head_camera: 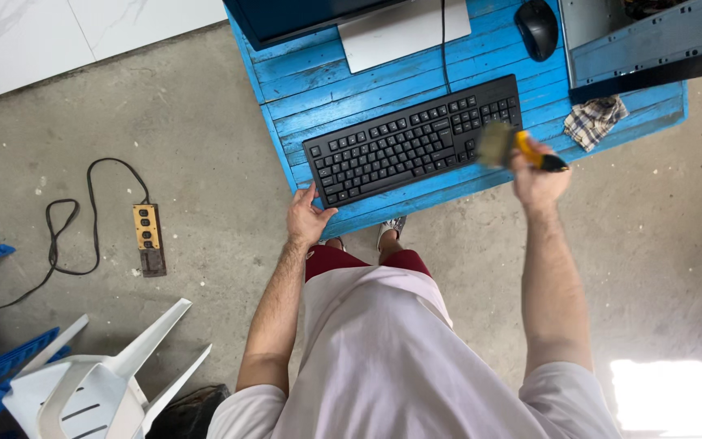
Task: The person wipes a computer monitor screen and its stand with a cloth, wipes the desktop tower case, then uses a brush to sweep dust from the keyboard and wipes the mouse with the cloth. They finish by setting the brush and cloth on the desk.
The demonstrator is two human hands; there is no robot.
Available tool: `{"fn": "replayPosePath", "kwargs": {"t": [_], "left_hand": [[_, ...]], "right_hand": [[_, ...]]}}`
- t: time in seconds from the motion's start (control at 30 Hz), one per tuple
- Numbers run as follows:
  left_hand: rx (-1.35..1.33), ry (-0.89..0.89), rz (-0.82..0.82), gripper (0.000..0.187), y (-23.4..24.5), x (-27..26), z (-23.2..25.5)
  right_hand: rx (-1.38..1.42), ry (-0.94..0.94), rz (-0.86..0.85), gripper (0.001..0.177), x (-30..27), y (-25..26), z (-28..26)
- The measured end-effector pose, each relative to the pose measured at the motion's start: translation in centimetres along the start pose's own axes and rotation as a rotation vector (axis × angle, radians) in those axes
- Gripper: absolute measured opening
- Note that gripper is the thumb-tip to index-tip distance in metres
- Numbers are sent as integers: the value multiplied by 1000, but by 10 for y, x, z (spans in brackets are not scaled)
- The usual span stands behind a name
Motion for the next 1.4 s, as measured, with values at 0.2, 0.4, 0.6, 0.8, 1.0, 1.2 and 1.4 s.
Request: {"fn": "replayPosePath", "kwargs": {"t": [0.2,0.4,0.6,0.8,1.0,1.2,1.4], "left_hand": [[-30,-30,-12,89,-5,2,-8],[-37,-69,8,91,-8,3,-16],[-87,-83,-6,83,-10,3,-21],[-7,-49,-36,91,-7,4,-12],[2,13,-13,92,-3,1,-3],[-36,44,22,92,-8,0,-5],[-7,61,64,91,-10,1,-6]], "right_hand": [[-270,-281,-156,25,-24,-37,-58],[330,157,-323,34,-99,-174,-252],[443,-289,-597,44,-90,-208,-189],[-85,-222,-268,32,18,-48,-29],[-489,47,-157,28,64,9,-3],[-633,52,-895,41,-29,-168,-88],[522,338,-462,37,-64,-227,-264]]}}
Point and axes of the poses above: each hand's wrist, its own x-axis towards the middle knuckle, its own y-axis out of the back of the hand, z = x × y, the point moved 10 cm from there along x, towards the middle knuckle, and after that the axes turned 10 degrees about y, right-handed, at the moved point
